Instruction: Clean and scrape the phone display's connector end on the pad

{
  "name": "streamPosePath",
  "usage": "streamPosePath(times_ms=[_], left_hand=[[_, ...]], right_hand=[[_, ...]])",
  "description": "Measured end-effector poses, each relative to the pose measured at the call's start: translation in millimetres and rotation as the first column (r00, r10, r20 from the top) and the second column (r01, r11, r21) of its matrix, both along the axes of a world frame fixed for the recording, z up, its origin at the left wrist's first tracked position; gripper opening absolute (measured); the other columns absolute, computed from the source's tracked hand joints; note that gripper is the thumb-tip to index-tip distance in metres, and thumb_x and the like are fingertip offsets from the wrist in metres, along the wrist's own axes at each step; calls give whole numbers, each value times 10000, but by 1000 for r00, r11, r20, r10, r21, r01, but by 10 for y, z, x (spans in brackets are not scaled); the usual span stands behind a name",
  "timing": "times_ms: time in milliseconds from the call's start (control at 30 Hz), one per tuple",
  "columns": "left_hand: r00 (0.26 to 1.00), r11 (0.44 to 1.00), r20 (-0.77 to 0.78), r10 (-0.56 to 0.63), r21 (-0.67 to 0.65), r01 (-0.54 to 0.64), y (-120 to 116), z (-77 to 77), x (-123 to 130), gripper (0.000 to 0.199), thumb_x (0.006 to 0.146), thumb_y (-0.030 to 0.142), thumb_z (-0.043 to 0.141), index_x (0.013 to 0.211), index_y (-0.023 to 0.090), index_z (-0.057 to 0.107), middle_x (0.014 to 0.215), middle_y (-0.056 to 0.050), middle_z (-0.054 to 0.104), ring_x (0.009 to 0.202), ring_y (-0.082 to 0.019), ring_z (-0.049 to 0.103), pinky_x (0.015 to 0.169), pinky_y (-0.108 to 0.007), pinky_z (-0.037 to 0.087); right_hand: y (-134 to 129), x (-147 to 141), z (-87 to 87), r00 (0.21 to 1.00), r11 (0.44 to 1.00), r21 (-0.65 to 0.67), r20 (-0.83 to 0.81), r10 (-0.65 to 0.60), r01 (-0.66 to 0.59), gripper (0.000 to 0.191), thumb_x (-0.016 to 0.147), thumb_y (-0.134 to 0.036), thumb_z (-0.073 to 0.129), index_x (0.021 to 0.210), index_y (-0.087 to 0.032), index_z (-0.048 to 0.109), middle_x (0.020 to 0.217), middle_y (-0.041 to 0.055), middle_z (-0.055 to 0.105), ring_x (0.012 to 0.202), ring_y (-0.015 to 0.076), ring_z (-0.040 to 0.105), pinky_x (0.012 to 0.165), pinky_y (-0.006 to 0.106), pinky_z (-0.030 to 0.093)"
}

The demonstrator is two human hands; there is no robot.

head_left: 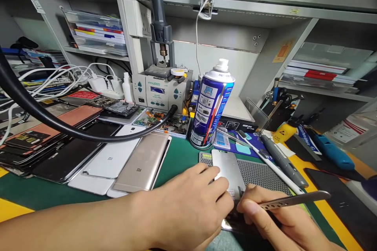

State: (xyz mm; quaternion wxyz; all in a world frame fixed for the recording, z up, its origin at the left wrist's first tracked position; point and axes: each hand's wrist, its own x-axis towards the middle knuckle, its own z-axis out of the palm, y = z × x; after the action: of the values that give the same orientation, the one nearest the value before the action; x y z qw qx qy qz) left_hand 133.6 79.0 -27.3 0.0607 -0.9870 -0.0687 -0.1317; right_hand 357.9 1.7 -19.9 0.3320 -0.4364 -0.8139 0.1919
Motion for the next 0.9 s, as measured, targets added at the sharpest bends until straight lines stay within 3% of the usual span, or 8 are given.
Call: streamPosePath(times_ms=[900], left_hand=[[1000, 1000, 15, 4, 20, -5, -22, -7, -1, 240, 1021, 277, 558, 1158, 106, 657, 1077, -131, 663, 1040, -321, 611, 937, -452, 488]], right_hand=[[-6, -27, 35, 1000, 999, 31, -7, 9, -9, 420, 1162, -375, 432, 837, -230, 655, 718, -7, 684, 592, 132, 653, 591, 181, 578]])
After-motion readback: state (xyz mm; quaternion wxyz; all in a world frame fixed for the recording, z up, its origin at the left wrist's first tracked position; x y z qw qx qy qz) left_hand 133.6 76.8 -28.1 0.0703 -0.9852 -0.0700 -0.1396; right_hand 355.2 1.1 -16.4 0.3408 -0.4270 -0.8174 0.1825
